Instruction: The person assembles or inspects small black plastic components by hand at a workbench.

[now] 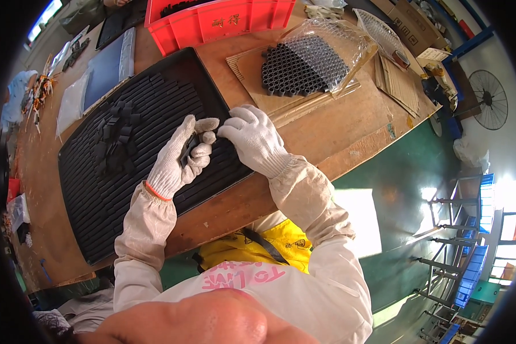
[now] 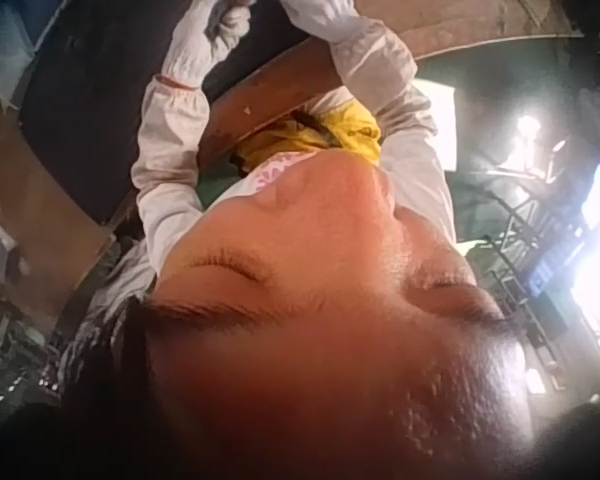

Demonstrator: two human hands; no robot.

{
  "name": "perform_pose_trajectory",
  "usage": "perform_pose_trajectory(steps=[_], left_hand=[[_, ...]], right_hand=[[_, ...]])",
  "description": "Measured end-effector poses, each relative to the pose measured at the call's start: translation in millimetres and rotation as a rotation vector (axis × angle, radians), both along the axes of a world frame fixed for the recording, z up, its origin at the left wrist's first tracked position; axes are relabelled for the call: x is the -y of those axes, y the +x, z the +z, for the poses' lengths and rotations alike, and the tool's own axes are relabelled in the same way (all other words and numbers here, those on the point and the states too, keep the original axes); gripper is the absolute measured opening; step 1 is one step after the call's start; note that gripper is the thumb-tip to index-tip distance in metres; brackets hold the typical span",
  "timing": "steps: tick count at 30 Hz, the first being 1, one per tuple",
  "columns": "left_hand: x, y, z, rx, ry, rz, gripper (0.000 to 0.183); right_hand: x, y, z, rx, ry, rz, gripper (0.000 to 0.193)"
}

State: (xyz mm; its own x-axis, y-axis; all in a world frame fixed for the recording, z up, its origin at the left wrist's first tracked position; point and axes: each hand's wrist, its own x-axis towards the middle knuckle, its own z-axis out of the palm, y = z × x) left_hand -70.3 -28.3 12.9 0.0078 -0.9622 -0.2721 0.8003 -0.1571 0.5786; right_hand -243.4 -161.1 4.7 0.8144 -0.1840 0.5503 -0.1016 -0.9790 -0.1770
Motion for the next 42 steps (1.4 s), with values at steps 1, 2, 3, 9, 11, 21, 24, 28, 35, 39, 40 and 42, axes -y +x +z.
perform_pose_trajectory(steps=[1, 2, 3, 9, 11, 21, 24, 28, 35, 39, 40, 42], left_hand=[[1, -2, 1, 0.027, -0.011, -0.012, 0.047], [0, -4, 4, 0.028, -0.012, -0.015, 0.047], [-2, -6, 9, 0.106, 0.011, -0.02, 0.049], [-8, -2, 14, 0.146, -0.006, -0.184, 0.063], [-7, -5, 23, 0.133, -0.03, -0.234, 0.067], [-11, -9, 21, 0.278, -0.03, -0.273, 0.052], [-10, -11, 22, 0.258, -0.068, -0.294, 0.038], [-11, -9, 20, 0.177, -0.074, -0.328, 0.033], [-10, -8, 12, 0.14, -0.115, -0.345, 0.035], [-13, -14, 9, 0.072, -0.093, -0.304, 0.034], [-14, -15, 9, 0.084, -0.065, -0.284, 0.033], [-13, -14, 11, 0.118, -0.08, -0.293, 0.033]], right_hand=[[0, 0, 2, 0.078, 0.033, -0.05, 0.029], [0, 0, 5, 0.155, 0.065, -0.099, 0.03], [-3, 1, 9, 0.157, 0.066, -0.098, 0.03], [-22, 0, 29, 0.232, 0.18, -0.098, 0.035], [-18, -3, 27, 0.259, 0.208, -0.07, 0.032], [-27, -2, 26, 0.165, 0.204, -0.02, 0.036], [-23, -7, 25, 0.146, 0.344, 0.041, 0.035], [-27, -10, 32, 0.16, 0.41, 0.018, 0.035], [-24, -12, 29, 0.2, 0.168, -0.035, 0.034], [-32, -10, 30, 0.203, 0.219, 0.023, 0.036], [-31, -9, 26, 0.211, 0.204, 0.057, 0.035], [-32, -10, 27, 0.208, 0.145, 0.001, 0.033]])
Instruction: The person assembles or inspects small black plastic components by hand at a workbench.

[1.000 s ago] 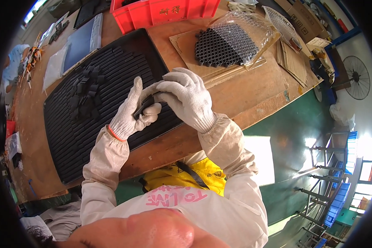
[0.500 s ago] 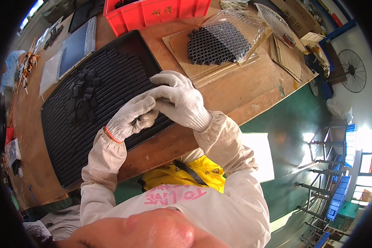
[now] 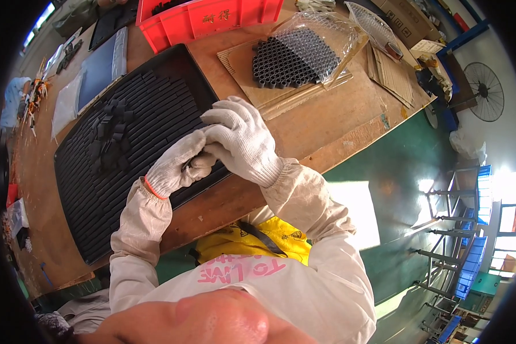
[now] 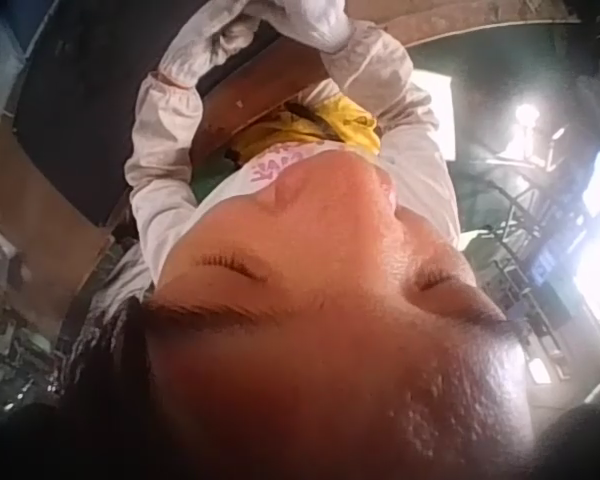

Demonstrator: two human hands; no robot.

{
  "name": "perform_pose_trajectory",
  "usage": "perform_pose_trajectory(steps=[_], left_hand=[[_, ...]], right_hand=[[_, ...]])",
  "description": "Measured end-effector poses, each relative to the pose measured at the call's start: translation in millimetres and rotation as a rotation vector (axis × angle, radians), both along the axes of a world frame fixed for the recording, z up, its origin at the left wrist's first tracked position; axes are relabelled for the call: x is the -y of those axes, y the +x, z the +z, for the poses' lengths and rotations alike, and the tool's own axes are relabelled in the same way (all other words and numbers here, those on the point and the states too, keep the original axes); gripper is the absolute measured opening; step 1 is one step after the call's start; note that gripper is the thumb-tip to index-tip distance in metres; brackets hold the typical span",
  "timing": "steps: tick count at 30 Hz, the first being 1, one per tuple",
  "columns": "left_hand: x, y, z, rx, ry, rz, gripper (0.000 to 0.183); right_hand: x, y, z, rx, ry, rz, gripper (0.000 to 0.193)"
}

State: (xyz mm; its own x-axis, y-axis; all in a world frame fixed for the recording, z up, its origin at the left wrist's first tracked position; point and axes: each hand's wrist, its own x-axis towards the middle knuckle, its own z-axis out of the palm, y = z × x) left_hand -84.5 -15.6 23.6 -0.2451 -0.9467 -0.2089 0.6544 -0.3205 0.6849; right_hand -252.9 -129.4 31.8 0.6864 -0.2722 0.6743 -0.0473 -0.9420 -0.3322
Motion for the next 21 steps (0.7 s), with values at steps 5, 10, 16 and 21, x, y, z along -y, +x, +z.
perform_pose_trajectory(steps=[5, 10, 16, 21], left_hand=[[5, 0, 1, -0.057, 0.029, 0.046, 0.035], [5, -1, 4, 0.012, 0.039, 0.116, 0.036], [4, -9, 8, -0.024, 0.123, 0.199, 0.034], [7, -1, -4, 0.026, 0.12, 0.182, 0.03]], right_hand=[[3, -2, -4, 0.084, 0.141, -0.125, 0.024], [6, -8, -7, 0.11, 0.649, -0.064, 0.017], [2, -7, -6, 0.056, 0.506, -0.085, 0.017], [1, -6, -8, 0.024, 0.584, 0.009, 0.014]])
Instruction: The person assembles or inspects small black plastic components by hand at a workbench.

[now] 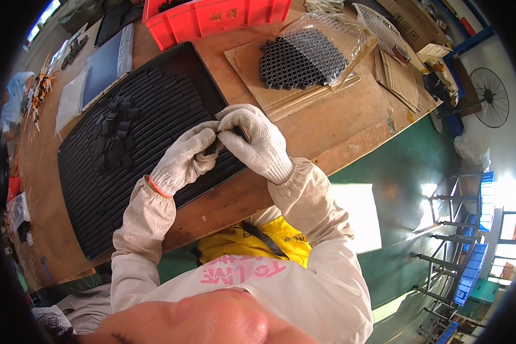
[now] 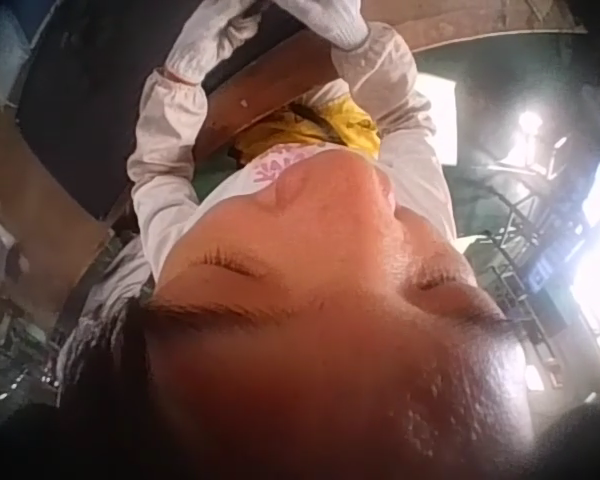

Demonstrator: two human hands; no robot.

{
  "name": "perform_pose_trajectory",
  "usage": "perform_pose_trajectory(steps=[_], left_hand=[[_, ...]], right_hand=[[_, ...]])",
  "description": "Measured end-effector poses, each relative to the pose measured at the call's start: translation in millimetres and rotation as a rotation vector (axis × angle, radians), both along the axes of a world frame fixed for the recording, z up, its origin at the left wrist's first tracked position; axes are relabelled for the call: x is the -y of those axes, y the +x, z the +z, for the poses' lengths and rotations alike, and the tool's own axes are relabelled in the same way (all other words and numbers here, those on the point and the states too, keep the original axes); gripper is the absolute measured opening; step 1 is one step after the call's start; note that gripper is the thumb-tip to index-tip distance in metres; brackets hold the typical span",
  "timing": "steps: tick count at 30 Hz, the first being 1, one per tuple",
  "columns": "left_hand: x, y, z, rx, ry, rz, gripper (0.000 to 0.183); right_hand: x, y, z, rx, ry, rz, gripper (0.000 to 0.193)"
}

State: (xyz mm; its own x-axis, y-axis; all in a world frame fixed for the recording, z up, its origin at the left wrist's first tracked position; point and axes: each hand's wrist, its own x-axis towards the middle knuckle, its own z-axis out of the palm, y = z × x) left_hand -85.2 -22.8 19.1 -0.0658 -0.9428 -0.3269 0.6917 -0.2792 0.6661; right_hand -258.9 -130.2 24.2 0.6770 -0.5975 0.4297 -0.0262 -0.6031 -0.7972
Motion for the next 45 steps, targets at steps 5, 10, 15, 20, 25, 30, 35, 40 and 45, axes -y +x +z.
perform_pose_trajectory(steps=[5, 10, 15, 20, 25, 30, 35, 40, 45], left_hand=[[0, 4, 0, -0.082, -0.035, -0.007, 0.027], [0, 5, -4, -0.289, 0.039, 0.053, 0.026], [1, 13, -12, -0.364, -0.048, -0.039, 0.025], [1, 9, -2, -0.304, -0.039, 0.003, 0.03], [0, -5, 17, 0.044, 0.067, 0.006, 0.03], [-6, 2, 1, -0.003, 0.03, -0.008, 0.033], [3, -8, 17, -0.027, 0.126, 0.064, 0.033], [-4, 4, 3, -0.013, -0.076, -0.135, 0.03], [-4, 2, 6, 0.052, -0.021, -0.152, 0.031]], right_hand=[[-1, 1, -5, 0.256, 0.659, 0.048, 0.012], [0, 1, -12, 0.286, 0.597, 0.04, 0.013], [-2, -2, -6, 0.291, 0.683, 0.066, 0.014], [-1, -5, -3, 0.328, 0.71, 0.097, 0.013], [1, -10, -5, 0.373, 0.782, 0.166, 0.013], [0, -8, -6, 0.285, 0.718, 0.213, 0.012], [1, -10, -3, 0.303, 0.753, 0.228, 0.011], [8, -9, -10, 0.089, 0.286, 0.137, 0.01], [6, -11, -11, 0.077, 0.171, 0.16, 0.011]])
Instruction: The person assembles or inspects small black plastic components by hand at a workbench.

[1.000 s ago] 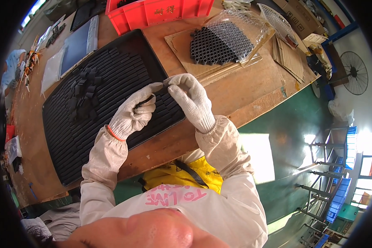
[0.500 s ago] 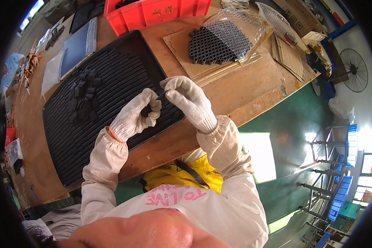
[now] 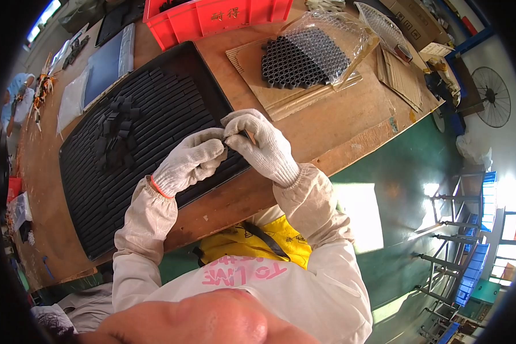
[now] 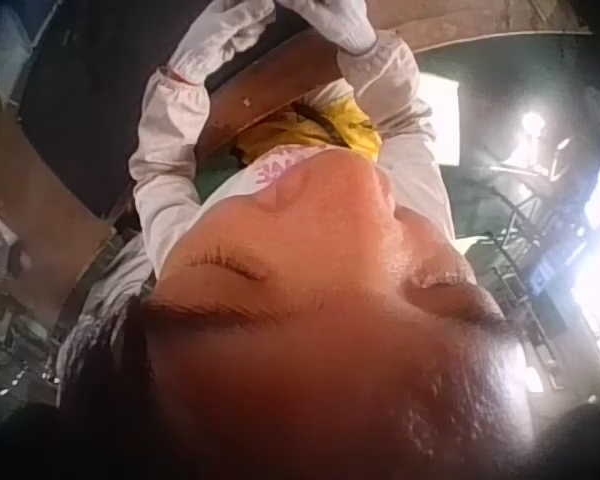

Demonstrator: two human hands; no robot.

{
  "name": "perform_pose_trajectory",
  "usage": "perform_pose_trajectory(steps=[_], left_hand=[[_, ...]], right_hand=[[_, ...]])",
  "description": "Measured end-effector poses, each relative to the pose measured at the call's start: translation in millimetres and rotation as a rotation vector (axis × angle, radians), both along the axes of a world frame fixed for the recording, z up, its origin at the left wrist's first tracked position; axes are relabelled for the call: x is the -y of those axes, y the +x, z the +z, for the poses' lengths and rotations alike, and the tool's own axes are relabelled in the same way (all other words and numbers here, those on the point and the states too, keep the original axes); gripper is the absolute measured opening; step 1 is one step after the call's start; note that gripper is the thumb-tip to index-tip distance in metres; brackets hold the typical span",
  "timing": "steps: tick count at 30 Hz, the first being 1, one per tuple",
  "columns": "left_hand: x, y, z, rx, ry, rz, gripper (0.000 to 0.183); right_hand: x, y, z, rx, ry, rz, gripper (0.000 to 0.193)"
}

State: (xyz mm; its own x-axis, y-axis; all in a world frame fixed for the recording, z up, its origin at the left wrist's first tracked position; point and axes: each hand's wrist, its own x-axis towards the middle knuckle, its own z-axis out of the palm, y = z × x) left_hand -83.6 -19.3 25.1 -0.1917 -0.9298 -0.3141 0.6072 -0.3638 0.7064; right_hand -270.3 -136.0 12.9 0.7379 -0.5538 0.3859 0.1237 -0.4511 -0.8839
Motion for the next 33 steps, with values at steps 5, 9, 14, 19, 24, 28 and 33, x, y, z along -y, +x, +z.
perform_pose_trajectory(steps=[5, 9, 14, 19, 24, 28, 33], left_hand=[[0, -1, 1, 0.054, 0.02, 0.059, 0.03], [4, -3, 6, 0.09, 0.003, 0.095, 0.029], [3, 2, 0, 0.05, -0.004, 0.128, 0.03], [4, 3, 0, 0.052, 0.013, 0.146, 0.03], [4, -1, 2, 0.13, 0.019, 0.169, 0.029], [5, -1, 0, 0.113, 0.023, 0.191, 0.029], [3, -3, -3, 0.194, 0.026, 0.266, 0.026]], right_hand=[[21, -9, 0, 0.004, 0.014, -0.233, 0.022], [103, -41, -19, -0.295, -0.846, -0.871, 0.022], [140, -55, -35, -0.517, -1.106, -0.935, 0.022], [146, -52, -37, -0.454, -1.208, -0.895, 0.021], [137, -53, -38, -0.412, -1.215, -0.938, 0.02], [105, -45, -27, -0.187, -0.972, -0.883, 0.021], [40, -17, 9, -0.006, -0.386, -0.476, 0.023]])
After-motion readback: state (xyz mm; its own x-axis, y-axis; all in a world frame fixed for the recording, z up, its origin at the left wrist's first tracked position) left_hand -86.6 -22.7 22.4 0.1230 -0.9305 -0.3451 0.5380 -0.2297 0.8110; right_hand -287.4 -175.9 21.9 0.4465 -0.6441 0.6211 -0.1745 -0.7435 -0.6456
